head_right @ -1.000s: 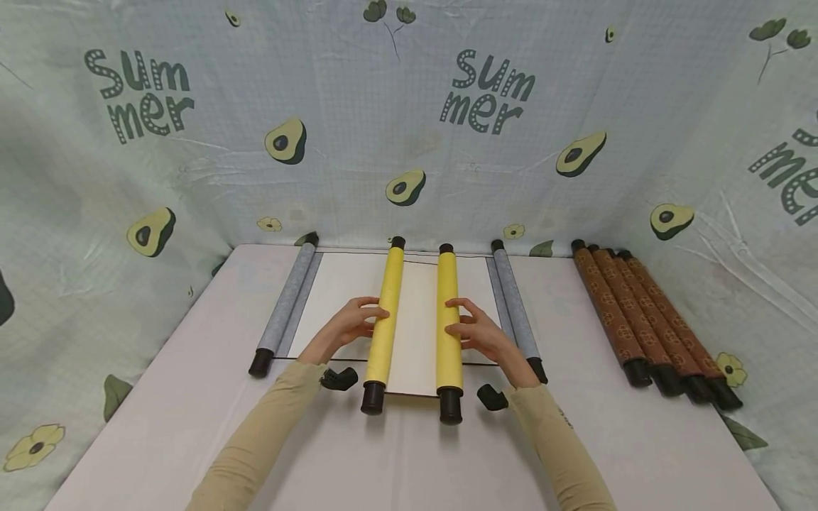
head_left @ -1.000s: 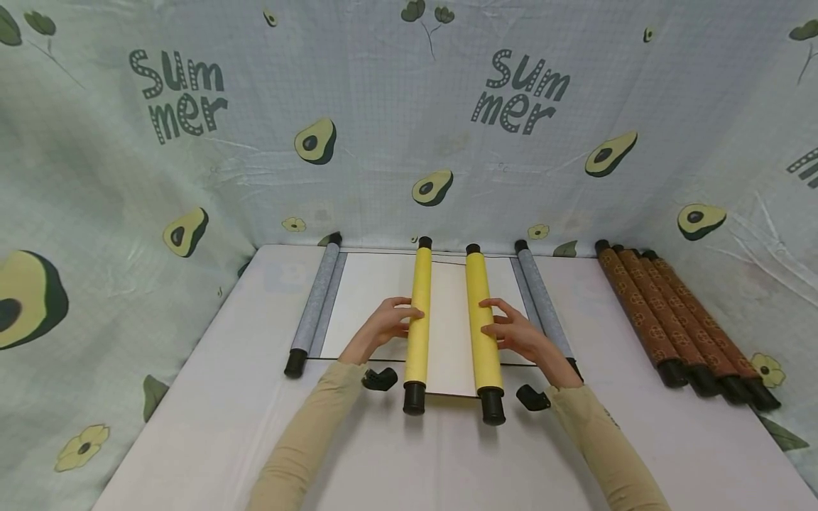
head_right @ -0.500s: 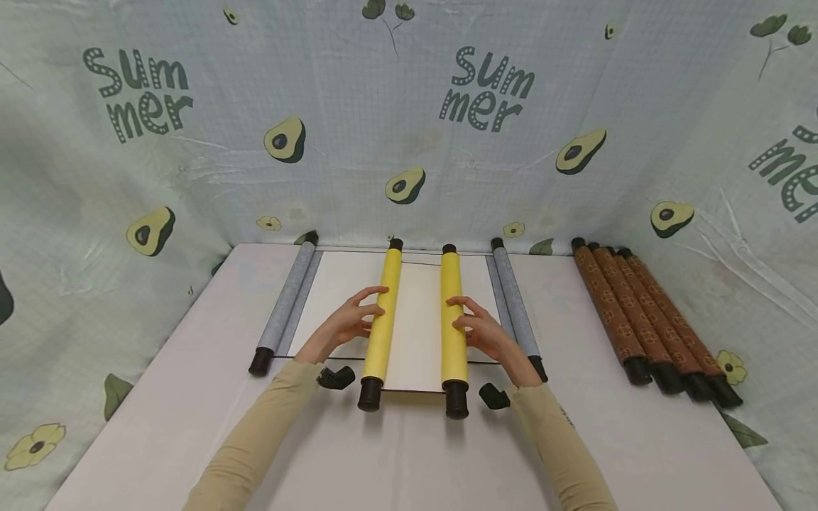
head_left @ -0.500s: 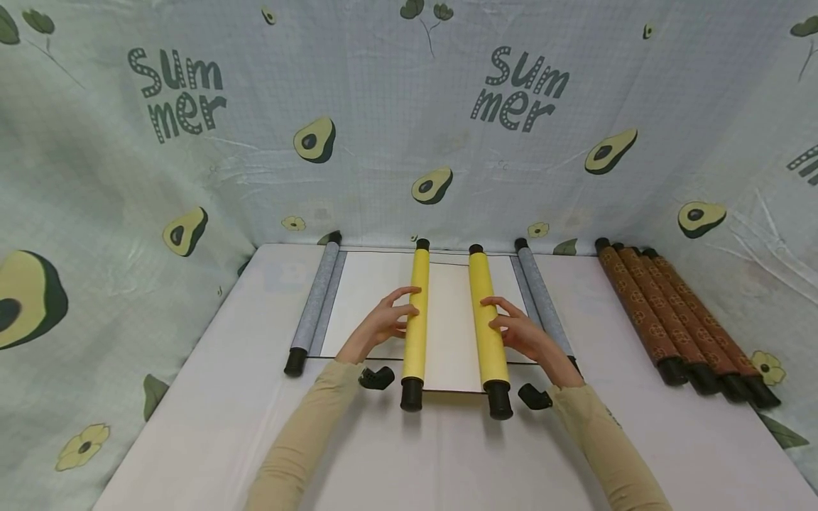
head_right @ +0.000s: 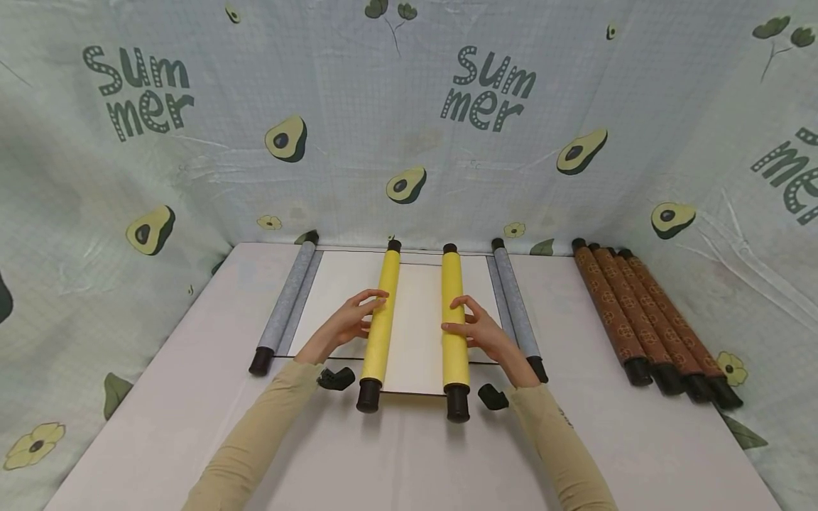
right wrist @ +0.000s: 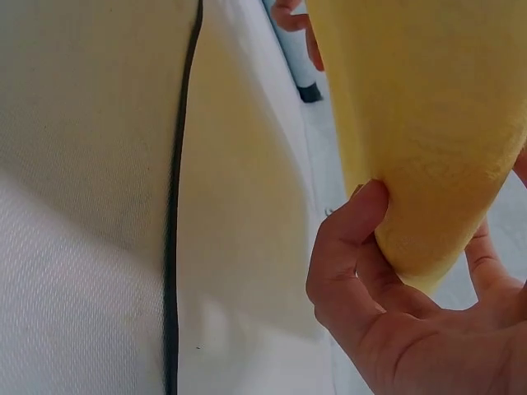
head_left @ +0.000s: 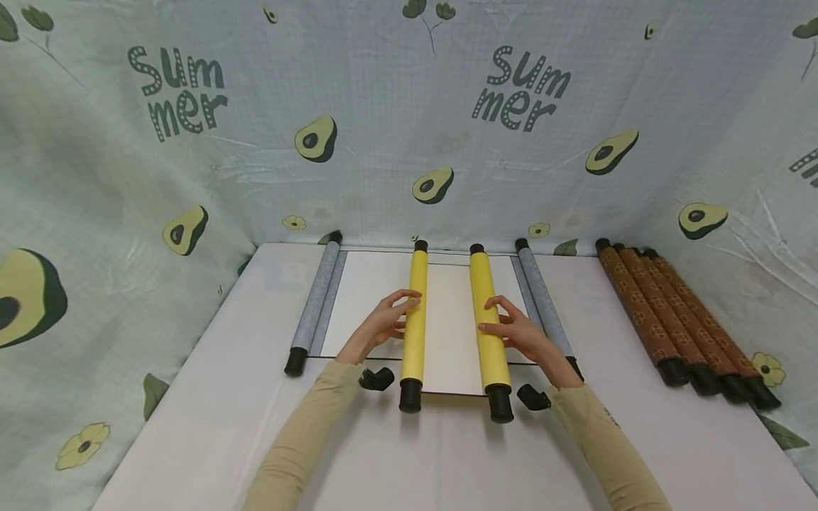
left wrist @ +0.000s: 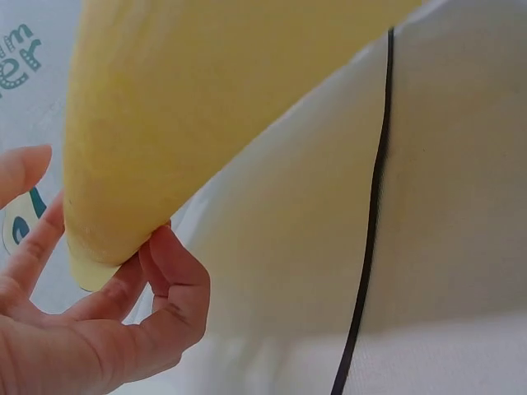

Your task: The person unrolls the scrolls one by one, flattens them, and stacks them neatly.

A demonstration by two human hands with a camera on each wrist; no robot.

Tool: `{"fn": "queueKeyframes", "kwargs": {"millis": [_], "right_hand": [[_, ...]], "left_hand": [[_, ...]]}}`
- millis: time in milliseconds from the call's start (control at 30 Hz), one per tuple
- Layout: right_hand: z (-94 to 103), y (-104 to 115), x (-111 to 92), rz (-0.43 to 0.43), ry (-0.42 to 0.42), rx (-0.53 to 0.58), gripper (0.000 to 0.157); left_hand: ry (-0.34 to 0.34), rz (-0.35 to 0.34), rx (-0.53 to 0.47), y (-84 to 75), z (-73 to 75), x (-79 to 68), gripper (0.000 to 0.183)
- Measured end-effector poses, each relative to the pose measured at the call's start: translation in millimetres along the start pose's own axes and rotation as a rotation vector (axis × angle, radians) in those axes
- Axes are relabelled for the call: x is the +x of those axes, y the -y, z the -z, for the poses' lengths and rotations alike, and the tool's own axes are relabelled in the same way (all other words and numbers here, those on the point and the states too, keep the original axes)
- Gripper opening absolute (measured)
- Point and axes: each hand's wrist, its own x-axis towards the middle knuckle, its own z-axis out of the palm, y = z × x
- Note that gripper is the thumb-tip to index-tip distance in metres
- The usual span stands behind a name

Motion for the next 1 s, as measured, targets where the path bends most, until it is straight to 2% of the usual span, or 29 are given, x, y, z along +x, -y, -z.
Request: {"fn": "queueKeyframes", "kwargs": {"millis": [300,700,1000], "right_hand": [[3.9,2,0,0.007,-0.003,0.005,0.045],[12.2,1,2,-0.043,0.071,0.021,0.049],[20.3,-2,4,-0.047,0.135,0.064,0.042]], "left_hand": [[-0.017,-0.023,0.051,-1.5,1.4,-0.7,0.034],[-0.009,-0.025,0.073,-0.6,4.9,-1.3,0.042],[0.027,-0.004,0.085,-0.8,9.6,-1.9,0.046]]}}
